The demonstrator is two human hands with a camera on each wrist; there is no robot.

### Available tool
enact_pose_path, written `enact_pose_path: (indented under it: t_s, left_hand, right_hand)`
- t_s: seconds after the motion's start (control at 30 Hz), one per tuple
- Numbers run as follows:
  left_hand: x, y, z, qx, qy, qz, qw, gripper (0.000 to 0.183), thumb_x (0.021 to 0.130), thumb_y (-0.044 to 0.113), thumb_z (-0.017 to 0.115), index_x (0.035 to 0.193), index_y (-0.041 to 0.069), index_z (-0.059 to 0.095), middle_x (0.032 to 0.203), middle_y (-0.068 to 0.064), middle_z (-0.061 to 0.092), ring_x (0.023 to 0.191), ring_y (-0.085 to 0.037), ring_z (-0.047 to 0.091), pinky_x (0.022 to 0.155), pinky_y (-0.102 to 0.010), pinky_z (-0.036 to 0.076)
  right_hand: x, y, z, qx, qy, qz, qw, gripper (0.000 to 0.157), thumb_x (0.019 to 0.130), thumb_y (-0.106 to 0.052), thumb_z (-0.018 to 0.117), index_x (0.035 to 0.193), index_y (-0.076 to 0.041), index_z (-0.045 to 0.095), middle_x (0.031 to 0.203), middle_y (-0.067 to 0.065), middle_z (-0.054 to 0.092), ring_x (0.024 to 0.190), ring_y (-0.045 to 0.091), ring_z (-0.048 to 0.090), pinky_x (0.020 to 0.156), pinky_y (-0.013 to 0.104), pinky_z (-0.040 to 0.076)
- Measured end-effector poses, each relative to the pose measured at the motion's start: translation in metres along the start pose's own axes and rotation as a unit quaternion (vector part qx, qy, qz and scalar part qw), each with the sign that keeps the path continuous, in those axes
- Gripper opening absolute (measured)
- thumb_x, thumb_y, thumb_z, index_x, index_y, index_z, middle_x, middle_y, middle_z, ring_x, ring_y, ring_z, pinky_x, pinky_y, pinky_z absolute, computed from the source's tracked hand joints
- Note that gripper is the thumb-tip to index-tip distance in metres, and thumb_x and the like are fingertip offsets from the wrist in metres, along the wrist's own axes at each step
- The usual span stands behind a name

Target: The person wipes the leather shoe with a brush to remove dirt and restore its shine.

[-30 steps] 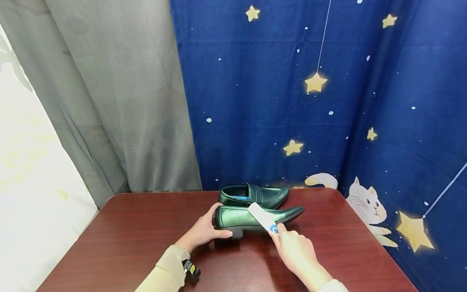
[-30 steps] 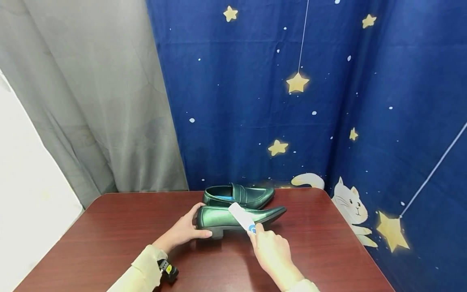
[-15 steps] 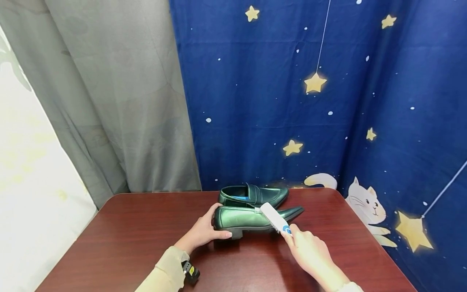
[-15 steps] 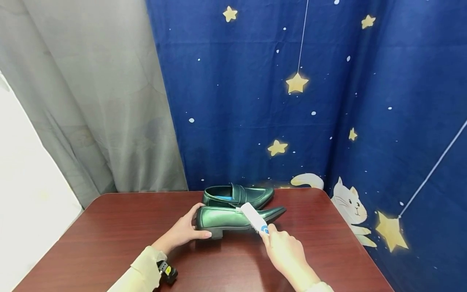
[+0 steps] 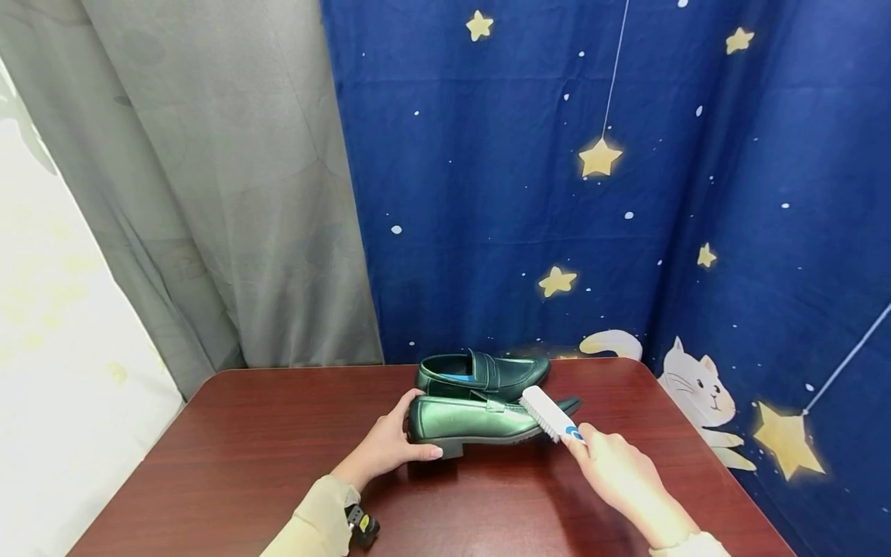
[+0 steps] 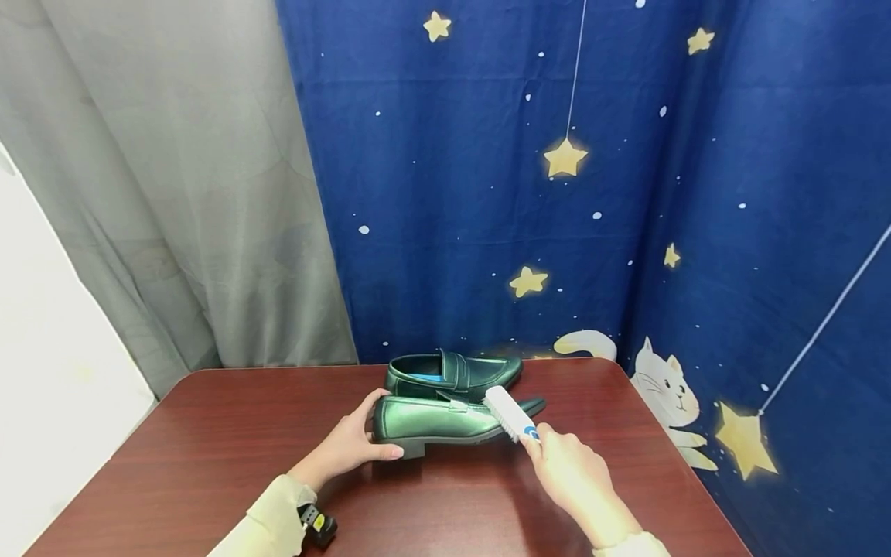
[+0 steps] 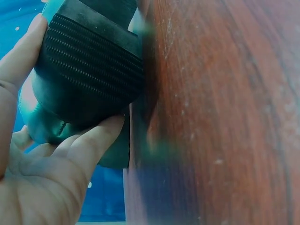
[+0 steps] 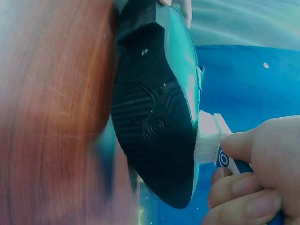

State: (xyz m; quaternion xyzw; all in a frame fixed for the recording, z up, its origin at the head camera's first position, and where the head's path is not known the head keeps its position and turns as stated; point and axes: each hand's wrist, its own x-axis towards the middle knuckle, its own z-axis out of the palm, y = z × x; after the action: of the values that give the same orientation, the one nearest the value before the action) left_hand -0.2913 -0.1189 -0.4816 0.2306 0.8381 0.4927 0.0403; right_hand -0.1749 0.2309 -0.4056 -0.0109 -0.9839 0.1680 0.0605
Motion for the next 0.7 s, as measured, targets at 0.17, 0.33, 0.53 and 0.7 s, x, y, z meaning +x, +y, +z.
enact_pose_path:
  t_s: [0.17, 0.33, 0.53, 0.7]
  left_hand:
    - [-0.002, 0.001, 0.001, -0.002, 0.000, 0.007, 1.0000, 0.100, 0.073, 0.034, 0.092, 0.151, 0.017, 0.032, 0.121, -0.013, 0.067, 0.097, -0.015, 0.068, 0.080, -0.028, 0.055]
    - [-0.002, 0.000, 0.001, -0.004, 0.001, 0.007, 1.0000, 0.100, 0.073, 0.034, 0.092, 0.151, 0.018, 0.032, 0.122, -0.013, 0.067, 0.096, -0.015, 0.068, 0.080, -0.027, 0.055]
    - [-0.002, 0.000, 0.001, -0.004, 0.002, 0.006, 1.0000, 0.100, 0.072, 0.033, 0.093, 0.151, 0.019, 0.033, 0.121, -0.012, 0.067, 0.096, -0.015, 0.068, 0.080, -0.028, 0.055]
    - [-0.001, -0.001, 0.001, -0.010, 0.003, 0.003, 0.9999, 0.099, 0.072, 0.032, 0.093, 0.151, 0.020, 0.034, 0.122, -0.011, 0.067, 0.098, -0.015, 0.068, 0.080, -0.027, 0.054]
  right_hand:
    - [0.003, 0.002, -0.005, -0.003, -0.006, 0.003, 1.000, 0.027, 0.101, -0.040, 0.057, 0.091, -0.016, 0.058, 0.074, 0.004, 0.061, 0.068, 0.024, 0.060, 0.055, 0.045, 0.043]
    - [0.008, 0.011, -0.010, -0.006, -0.005, 0.011, 1.000, 0.028, 0.101, -0.040, 0.056, 0.093, -0.013, 0.058, 0.076, 0.007, 0.062, 0.068, 0.025, 0.060, 0.055, 0.047, 0.043]
    - [0.016, 0.028, -0.013, -0.006, -0.002, 0.022, 1.000, 0.031, 0.102, -0.038, 0.054, 0.094, -0.009, 0.057, 0.078, 0.011, 0.063, 0.069, 0.029, 0.062, 0.056, 0.049, 0.045]
    - [0.023, 0.038, -0.015, -0.006, -0.007, 0.028, 1.000, 0.034, 0.103, -0.041, 0.052, 0.096, -0.007, 0.057, 0.079, 0.012, 0.063, 0.072, 0.029, 0.063, 0.058, 0.050, 0.046]
